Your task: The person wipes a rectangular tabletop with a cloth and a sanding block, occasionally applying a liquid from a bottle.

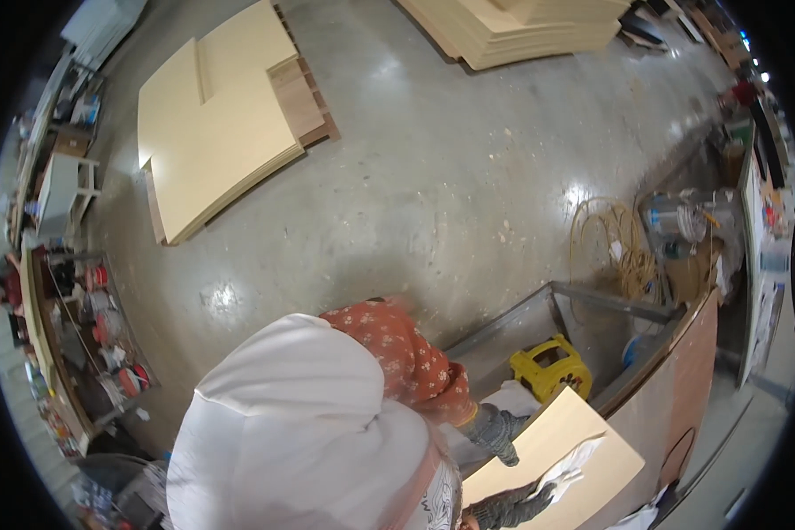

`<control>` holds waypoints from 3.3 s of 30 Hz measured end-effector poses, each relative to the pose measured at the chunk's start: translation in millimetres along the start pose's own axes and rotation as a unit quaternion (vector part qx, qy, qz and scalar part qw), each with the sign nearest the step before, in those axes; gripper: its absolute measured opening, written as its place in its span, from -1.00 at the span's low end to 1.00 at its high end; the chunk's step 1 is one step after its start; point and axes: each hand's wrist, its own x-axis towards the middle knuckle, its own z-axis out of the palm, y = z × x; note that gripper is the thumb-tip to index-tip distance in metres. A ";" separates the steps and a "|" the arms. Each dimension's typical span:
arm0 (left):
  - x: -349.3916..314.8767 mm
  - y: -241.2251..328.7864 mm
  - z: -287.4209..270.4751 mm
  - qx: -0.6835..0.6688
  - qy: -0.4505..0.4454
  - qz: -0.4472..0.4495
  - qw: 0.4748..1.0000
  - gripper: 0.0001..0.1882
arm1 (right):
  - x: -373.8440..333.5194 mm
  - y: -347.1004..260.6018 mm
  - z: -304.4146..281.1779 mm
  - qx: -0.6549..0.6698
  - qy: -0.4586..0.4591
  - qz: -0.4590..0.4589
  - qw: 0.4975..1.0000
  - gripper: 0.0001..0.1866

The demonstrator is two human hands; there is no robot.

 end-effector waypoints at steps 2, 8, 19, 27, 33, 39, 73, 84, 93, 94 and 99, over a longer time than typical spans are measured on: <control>-1.3 -8.9 1.4 0.013 -0.056 -0.013 0.998 -0.75 | -31.3 9.2 -26.0 0.002 -0.024 0.110 0.994 -0.64; -13.1 -134.4 -85.7 0.112 0.040 -0.086 0.989 -0.76 | -74.9 91.7 -22.2 -0.137 -0.026 0.053 0.989 -0.43; -104.9 -475.9 -280.1 0.526 0.160 0.065 0.833 -0.79 | -62.1 71.7 40.7 -0.109 0.014 -0.022 0.994 -0.51; -109.4 -516.8 -276.9 0.272 0.047 -0.206 0.939 -0.65 | -61.8 69.7 42.7 -0.113 -0.007 -0.012 0.994 -0.53; -104.9 -480.4 -268.6 0.178 0.222 -0.219 0.933 -0.72 | -64.1 68.5 48.5 -0.107 -0.012 -0.003 0.994 -0.55; -79.3 -425.1 -255.1 0.297 0.087 -0.256 0.916 -0.70 | -67.5 64.2 48.1 -0.098 -0.009 0.004 0.995 -0.56; -26.8 9.6 -8.1 -0.044 -0.431 -0.081 0.898 -0.48 | 147.1 -143.3 63.2 0.176 -0.348 -0.289 0.874 -0.76; -42.8 65.6 -25.5 0.041 -0.272 -0.137 0.952 -0.26 | 196.5 -103.8 93.1 0.200 -0.396 -0.081 0.893 -0.61; -35.2 -40.6 17.0 -0.259 -0.193 0.139 0.936 -0.32 | 186.8 -155.9 55.1 0.130 -0.554 -0.422 0.706 -0.73; -30.2 -38.0 10.6 -0.388 -0.254 0.210 0.861 -0.33 | 186.4 -148.7 54.1 0.117 -0.555 -0.340 0.750 -0.73; -22.7 31.8 -14.1 0.118 -0.139 -0.151 0.972 -0.49 | 170.0 -47.9 77.3 0.232 -0.110 -0.302 0.918 -0.79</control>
